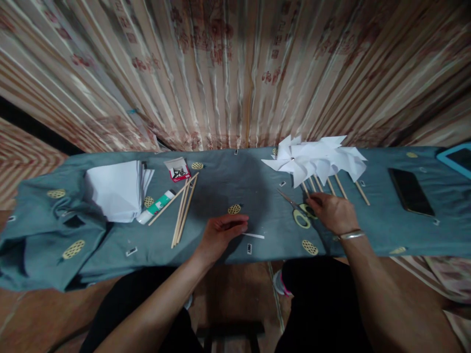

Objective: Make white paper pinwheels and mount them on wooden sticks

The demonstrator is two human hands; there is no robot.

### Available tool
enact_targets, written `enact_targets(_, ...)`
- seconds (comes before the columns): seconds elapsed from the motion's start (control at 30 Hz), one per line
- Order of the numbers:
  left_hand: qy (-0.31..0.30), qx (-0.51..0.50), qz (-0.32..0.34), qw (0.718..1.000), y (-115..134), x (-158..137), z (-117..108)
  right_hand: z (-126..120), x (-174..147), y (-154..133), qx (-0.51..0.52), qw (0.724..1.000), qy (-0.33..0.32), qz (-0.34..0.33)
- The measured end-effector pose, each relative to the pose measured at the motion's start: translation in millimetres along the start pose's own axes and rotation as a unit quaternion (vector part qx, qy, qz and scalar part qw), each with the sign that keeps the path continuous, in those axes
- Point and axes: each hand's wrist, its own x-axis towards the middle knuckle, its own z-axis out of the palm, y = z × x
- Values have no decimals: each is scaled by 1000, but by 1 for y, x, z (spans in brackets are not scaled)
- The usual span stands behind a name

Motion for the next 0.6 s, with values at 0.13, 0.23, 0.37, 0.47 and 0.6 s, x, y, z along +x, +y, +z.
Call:
enact_targets(0.13,-17,34,13,999,-7,0,-3,4,-3,2,16,996,80,-17)
enact_targets(0.23,-34,75,31,996,-10,-1,-7,6,-5,-5,47,986,151,-53)
enact_targets(0.37,-39,115,62,991,-8,-4,-13,10,-8,-31,115,966,193,-127)
enact_targets(0.47,-38,116,68,990,-5,-6,-17,14,-12,-61,180,951,188,-165)
enact_targets(0.6,-28,97,78,992,2,-8,-23,16,-20,-106,277,931,119,-204)
